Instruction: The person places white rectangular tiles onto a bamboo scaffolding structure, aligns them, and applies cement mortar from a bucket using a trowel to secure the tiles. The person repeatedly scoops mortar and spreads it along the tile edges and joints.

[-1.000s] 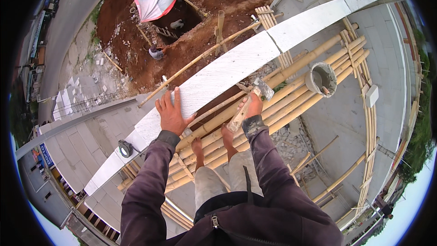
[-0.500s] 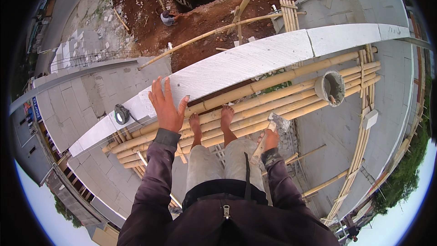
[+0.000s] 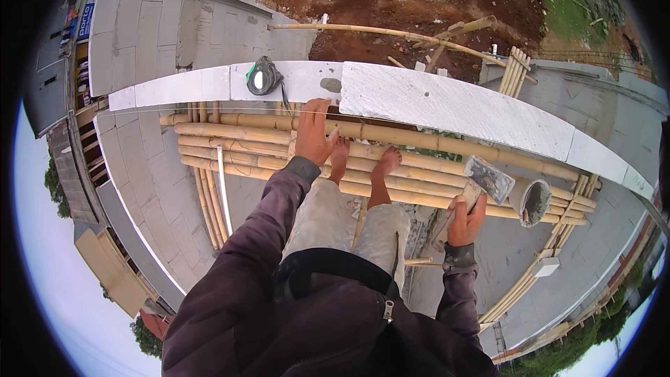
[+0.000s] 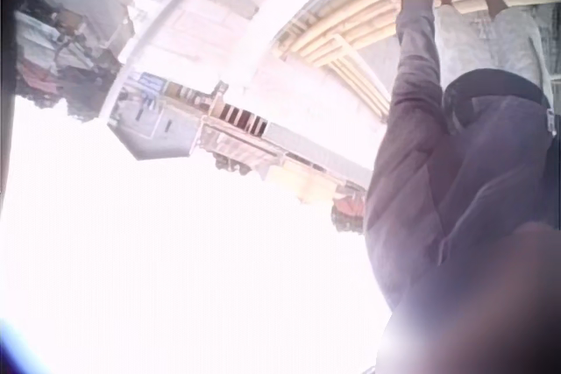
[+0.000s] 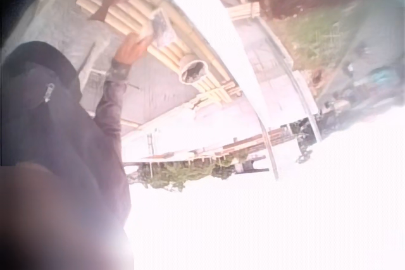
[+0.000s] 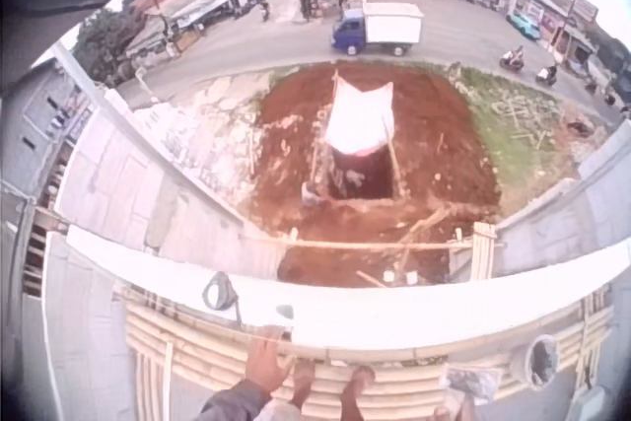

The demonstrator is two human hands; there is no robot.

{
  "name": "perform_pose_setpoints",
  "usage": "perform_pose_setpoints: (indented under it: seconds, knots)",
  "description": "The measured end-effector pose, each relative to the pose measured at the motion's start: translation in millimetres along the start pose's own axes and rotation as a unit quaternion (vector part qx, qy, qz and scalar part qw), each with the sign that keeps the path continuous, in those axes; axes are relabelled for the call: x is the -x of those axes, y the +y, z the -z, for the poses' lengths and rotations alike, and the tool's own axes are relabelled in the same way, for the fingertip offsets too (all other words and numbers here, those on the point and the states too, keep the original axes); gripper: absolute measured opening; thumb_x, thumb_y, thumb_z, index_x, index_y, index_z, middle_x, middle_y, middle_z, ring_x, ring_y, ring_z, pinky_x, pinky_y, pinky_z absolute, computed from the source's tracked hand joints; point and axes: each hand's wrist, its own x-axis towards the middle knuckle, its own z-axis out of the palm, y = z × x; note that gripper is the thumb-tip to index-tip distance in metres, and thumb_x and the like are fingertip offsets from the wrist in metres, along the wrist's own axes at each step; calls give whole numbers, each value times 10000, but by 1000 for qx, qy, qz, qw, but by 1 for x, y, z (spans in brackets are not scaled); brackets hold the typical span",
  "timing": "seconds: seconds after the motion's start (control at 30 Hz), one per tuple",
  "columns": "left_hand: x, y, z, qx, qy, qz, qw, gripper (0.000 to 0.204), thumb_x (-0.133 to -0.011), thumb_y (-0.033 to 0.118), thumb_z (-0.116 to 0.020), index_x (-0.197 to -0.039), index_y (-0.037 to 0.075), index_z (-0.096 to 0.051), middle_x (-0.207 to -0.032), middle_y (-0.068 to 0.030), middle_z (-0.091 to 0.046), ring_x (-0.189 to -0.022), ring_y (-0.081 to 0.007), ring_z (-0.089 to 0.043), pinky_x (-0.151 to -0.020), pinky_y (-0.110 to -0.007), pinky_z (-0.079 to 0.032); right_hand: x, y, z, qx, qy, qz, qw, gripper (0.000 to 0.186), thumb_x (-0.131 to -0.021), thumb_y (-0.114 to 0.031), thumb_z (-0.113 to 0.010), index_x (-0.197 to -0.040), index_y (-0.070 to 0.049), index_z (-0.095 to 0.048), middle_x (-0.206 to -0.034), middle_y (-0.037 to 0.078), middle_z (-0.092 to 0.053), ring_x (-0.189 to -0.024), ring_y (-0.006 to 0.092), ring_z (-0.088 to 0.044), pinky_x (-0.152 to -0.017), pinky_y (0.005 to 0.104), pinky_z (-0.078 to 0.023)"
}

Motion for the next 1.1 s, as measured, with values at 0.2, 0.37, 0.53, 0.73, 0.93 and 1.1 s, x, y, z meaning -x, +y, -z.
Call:
perform_pose_setpoints:
  seconds: [0.2, 0.37, 0.53, 0.73, 0.93, 1.1]
  knots:
    - [-45, -55, 16, -56, -57, -103, 991, 1151, -653, 331, -906, -1550, 44, -244, -1566, -159, -340, -1505, -379, -206, -1242, -546, -134, -22, -75, -89, 227, -131, 115, 958, 358, -1020, -236, -616, -1237, 44, -567, -747, 91, -609, -594, 142, -542, -547, 291, -427]
    - [-62, -86, 14, -80, -125, -166, 975, 1258, -674, 573, -844, -1586, 41, -160, -1598, -154, -313, -1529, -362, -160, -1243, -599, -52, -81, -119, -176, 372, -216, 258, 865, 409, -992, -218, -641, -1310, 19, -541, -754, 100, -638, -573, 150, -575, -533, 301, -443]
    - [-56, -106, -10, -3, -110, -152, 982, 1287, -620, 531, -887, -1573, 42, -174, -1574, -158, -354, -1525, -340, -195, -1238, -609, -22, -173, -137, -251, 450, -289, 37, 844, 413, -965, -188, -611, -1312, 33, -573, -712, 95, -633, -490, 149, -558, -455, 327, -450]
    - [-49, -120, -36, -46, -80, -158, 983, 1251, -634, 490, -892, -1569, 55, -184, -1546, -170, -388, -1497, -317, -276, -1236, -614, -55, -219, -100, -295, 579, -353, -33, 734, 445, -961, -230, -604, -1345, -6, -590, -659, 70, -614, -504, 164, -582, -448, 339, -459]
    - [-46, -122, -42, 0, -31, -162, 986, 1126, -648, 432, -896, -1515, 61, -279, -1500, -179, -445, -1471, -302, -339, -1238, -605, -79, -236, -91, -297, 600, -408, -76, 684, 405, -964, -231, -597, -1315, -30, -627, -685, 75, -643, -499, 172, -582, -450, 359, -477]
    - [-45, -124, -44, 10, -18, -160, 987, 1106, -632, 403, -910, -1498, 74, -305, -1488, -180, -460, -1460, -307, -361, -1241, -599, -79, -237, -94, -296, 633, -419, -76, 647, 404, -955, -225, -603, -1309, -33, -637, -693, 82, -650, -485, 173, -574, -448, 364, -480]
